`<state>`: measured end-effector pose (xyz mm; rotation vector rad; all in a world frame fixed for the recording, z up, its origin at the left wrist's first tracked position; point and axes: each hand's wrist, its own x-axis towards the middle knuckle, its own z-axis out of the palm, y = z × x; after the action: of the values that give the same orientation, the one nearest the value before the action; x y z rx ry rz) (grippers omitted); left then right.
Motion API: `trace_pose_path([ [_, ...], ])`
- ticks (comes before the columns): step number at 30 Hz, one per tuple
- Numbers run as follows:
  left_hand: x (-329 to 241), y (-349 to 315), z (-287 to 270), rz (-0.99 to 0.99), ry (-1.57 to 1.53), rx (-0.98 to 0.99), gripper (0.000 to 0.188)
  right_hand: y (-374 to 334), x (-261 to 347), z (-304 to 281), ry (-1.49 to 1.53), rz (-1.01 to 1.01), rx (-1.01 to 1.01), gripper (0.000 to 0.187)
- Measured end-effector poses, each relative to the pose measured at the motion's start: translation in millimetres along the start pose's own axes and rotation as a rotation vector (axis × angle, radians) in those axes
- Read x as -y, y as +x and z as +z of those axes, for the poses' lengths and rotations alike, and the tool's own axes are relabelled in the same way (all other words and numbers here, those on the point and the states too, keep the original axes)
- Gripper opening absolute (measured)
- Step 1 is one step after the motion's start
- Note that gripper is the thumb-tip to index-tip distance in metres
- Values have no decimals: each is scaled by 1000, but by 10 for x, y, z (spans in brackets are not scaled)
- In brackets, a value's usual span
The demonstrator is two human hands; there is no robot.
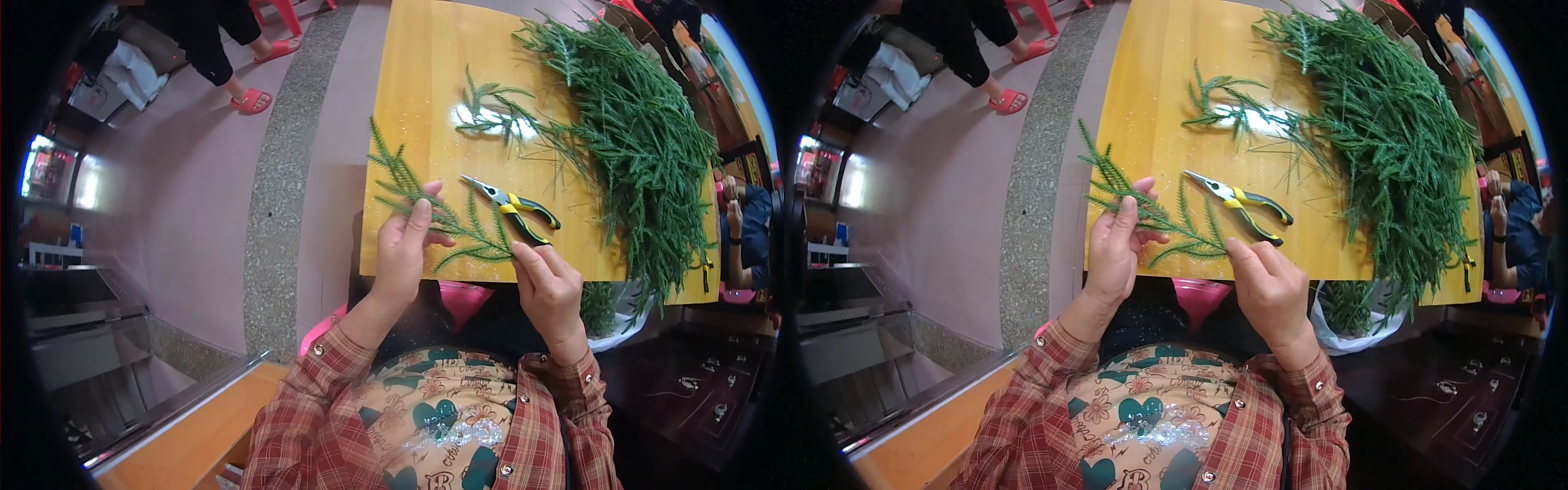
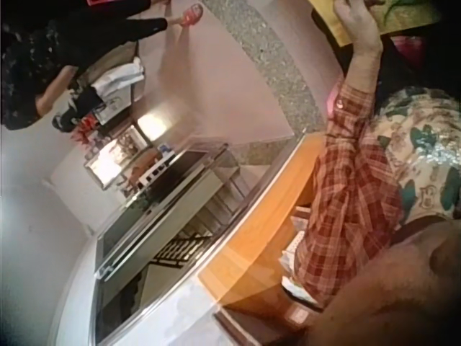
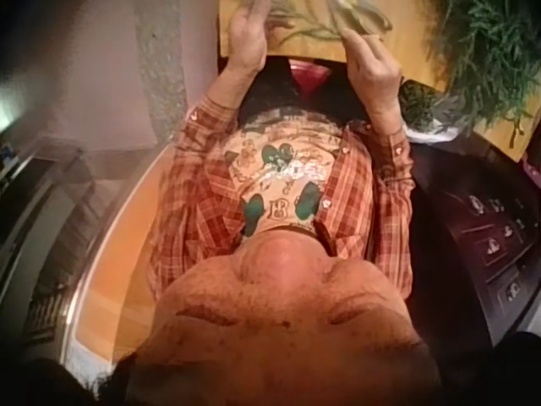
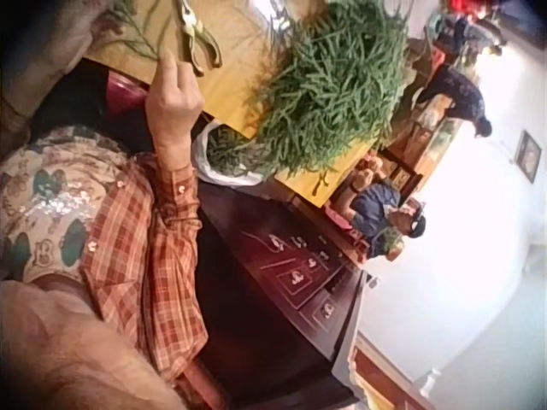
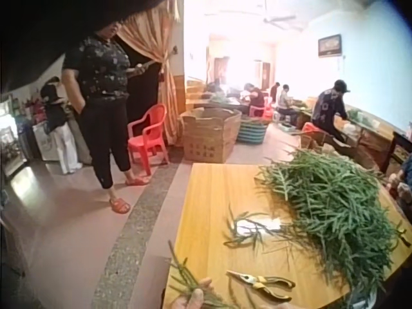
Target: Trimming and assembling green artificial foliage branches at a production table.
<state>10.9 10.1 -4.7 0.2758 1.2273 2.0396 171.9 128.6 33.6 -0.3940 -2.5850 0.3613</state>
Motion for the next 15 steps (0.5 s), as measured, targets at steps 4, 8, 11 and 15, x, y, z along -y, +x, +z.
trace_pose_path([
  [4, 6, -16, -22, 28, -1, -4, 31, 36, 19, 12, -8, -42, -60, 25],
  [8, -26, 54, -40, 9, -40, -90, 30, 74, 119, -147, -117, -320, -208, 23],
  [11, -40, 87, -85, 5, -85, -145, 29, -4, 143, -113, -136, -430, -149, 23],
  [15, -96, 71, -110, 46, -65, -160, 28, -106, 89, 89, 77, -167, 35, 24],
])
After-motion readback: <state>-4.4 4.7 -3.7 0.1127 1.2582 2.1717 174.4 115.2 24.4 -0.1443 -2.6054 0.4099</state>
